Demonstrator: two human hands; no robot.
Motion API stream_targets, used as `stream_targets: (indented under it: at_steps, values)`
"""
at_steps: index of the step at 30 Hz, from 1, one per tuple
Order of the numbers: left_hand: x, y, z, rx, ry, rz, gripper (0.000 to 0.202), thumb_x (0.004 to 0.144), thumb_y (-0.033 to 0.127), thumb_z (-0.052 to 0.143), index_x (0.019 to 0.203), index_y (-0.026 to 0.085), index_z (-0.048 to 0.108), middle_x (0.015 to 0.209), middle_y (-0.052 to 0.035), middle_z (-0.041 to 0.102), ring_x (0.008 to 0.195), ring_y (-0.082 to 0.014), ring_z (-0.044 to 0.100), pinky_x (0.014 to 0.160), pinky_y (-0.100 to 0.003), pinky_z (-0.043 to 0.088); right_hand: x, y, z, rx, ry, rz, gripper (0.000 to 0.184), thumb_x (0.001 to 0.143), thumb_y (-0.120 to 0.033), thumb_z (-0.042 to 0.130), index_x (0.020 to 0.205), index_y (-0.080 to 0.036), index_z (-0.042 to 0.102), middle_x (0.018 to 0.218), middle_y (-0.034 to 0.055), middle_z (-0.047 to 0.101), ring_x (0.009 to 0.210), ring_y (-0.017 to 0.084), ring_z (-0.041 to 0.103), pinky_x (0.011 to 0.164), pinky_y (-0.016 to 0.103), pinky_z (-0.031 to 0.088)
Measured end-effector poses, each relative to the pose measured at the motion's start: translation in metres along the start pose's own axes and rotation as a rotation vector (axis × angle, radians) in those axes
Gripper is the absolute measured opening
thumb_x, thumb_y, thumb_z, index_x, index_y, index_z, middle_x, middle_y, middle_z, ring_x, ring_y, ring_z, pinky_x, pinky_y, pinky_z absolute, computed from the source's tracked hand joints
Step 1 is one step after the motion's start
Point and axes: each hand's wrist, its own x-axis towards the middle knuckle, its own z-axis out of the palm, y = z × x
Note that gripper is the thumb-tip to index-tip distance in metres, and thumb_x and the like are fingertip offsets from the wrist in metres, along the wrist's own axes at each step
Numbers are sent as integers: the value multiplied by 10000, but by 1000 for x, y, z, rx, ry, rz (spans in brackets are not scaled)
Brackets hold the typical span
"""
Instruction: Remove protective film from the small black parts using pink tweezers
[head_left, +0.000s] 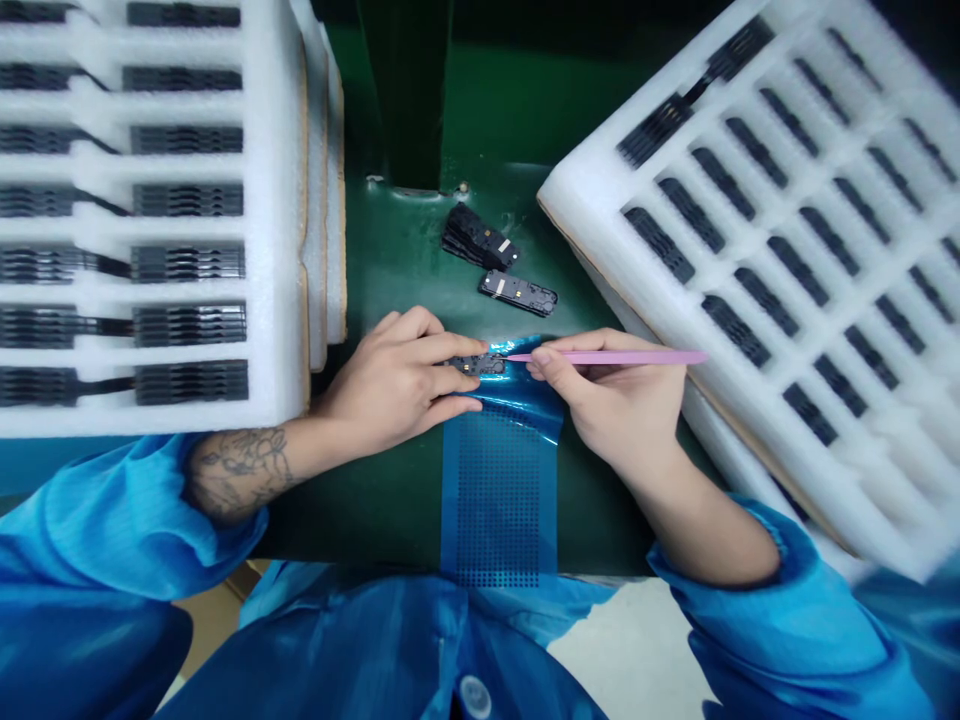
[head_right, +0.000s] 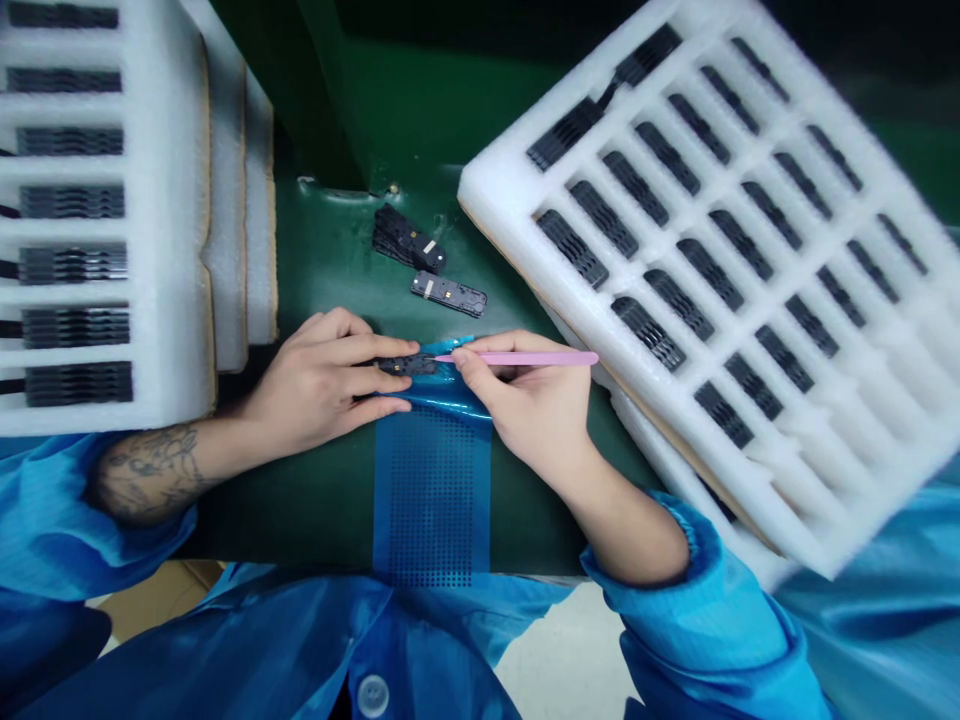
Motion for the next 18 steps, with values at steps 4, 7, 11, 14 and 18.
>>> stream_targets:
  at_steps: [4,7,11,14,18]
  values:
    - [0,0,0,4,-1,0,241,941,461,665,1018,267,784,1263,12,716,994,-206,569,794,-379,432,0,1,0,10,-2,-3,110,832,-319,802,822,-213,773,749,34,760,646,168,689,553,295,551]
    - [0,0,0,2,-1,1,249,941,470,660,1016,268,785,1260,11,717,987,-205,568,791,-378,429,-1,1,0,16,0,-7,89,830,-304,805,826,-222,772,749,30,758,646,168,690,554,298,551]
    - [1,0,0,6,-15,-10,241,938,466,667,1017,272,787,1259,-1,717,993,-209,568,792,-383,423,-1,1,1,14,7,-3,93,829,-308,806,824,-224,769,751,33,760,641,175,692,549,307,554]
    - [1,0,0,3,-13,-9,234,937,463,669,1015,276,787,1262,3,716,993,-209,566,792,-383,423,-1,0,1,5,11,-2,93,830,-305,805,818,-221,768,751,33,760,642,174,692,551,305,554]
    - [0,0,0,-1,-6,-7,246,940,470,661,1019,273,785,1262,7,715,995,-208,565,794,-381,428,-2,0,1,2,9,0,93,834,-307,803,827,-219,771,757,35,760,651,175,697,562,305,557]
